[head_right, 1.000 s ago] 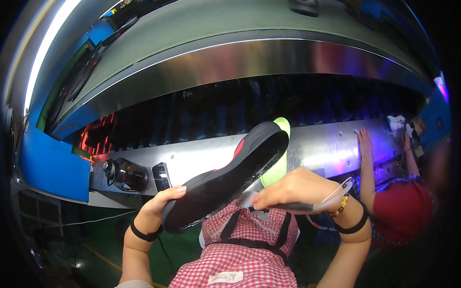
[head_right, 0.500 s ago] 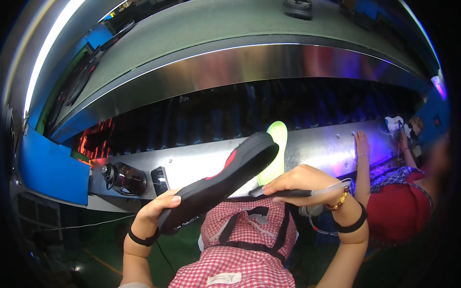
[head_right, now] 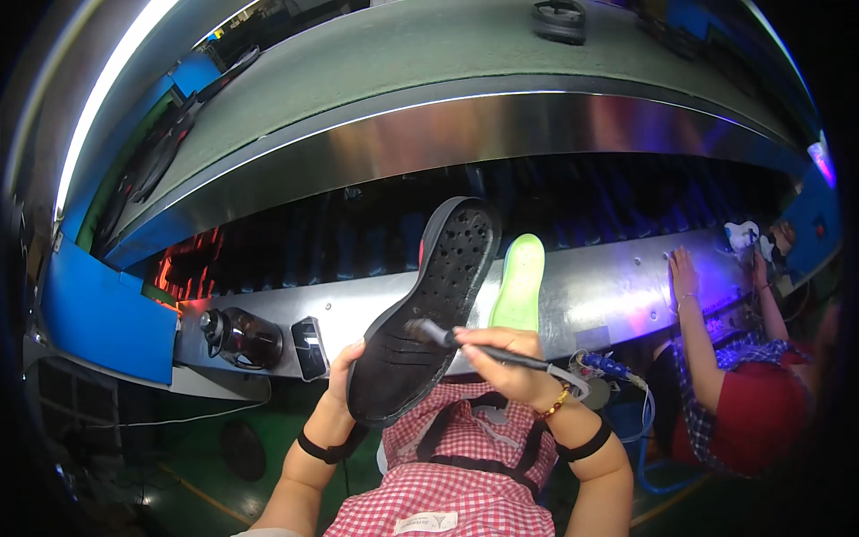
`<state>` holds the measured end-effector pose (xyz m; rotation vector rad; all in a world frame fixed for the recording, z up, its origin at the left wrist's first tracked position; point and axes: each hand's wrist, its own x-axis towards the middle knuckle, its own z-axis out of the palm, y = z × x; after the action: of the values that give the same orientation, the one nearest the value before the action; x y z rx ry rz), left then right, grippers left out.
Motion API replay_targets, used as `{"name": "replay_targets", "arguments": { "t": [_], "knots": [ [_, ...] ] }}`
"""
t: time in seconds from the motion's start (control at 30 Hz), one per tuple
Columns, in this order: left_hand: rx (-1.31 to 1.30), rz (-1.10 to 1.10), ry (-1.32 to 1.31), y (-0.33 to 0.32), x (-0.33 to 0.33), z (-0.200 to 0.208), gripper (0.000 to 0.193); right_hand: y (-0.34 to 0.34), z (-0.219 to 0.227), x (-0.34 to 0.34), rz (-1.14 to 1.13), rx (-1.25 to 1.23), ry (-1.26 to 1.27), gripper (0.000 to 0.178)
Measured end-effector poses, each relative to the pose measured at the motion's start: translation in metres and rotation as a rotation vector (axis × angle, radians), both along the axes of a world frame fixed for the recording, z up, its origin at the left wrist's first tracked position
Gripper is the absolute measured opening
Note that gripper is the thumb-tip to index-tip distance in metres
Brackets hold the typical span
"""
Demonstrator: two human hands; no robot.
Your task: Applying adhesive to the underside of shoe soles using a brush.
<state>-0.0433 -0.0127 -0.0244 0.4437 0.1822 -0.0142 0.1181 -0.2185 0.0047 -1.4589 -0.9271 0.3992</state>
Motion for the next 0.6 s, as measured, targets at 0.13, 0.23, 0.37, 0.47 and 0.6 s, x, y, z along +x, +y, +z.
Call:
{"name": "replay_targets", "arguments": {
  "t": [0.13, 0.23, 0.37, 0.47, 0.6],
  "knots": [
    [0.018, 0.052, 0.016, -0.005, 0.005, -0.005, 0.056, 0.007, -0.015, 0.014, -0.100, 0.044, -0.315, 0.017],
    [-0.023, 0.059, -0.013, -0.009, 0.007, -0.006, 0.055, 0.015, -0.023, 0.029, -0.211, 0.073, -0.255, 0.017],
    [-0.060, -0.019, 0.011, -0.017, 0.003, -0.008, 0.055, 0.030, -0.023, 0.060, -0.421, 0.044, -0.265, 0.018],
    [-0.089, -0.061, 0.041, -0.022, 0.006, -0.015, 0.054, 0.036, -0.024, 0.051, -0.432, -0.039, -0.558, 0.026],
    [-0.108, -0.088, 0.075, -0.023, 0.010, -0.027, 0.052, 0.041, -0.034, 0.005, -0.355, -0.175, -0.793, 0.039]
  ]
}}
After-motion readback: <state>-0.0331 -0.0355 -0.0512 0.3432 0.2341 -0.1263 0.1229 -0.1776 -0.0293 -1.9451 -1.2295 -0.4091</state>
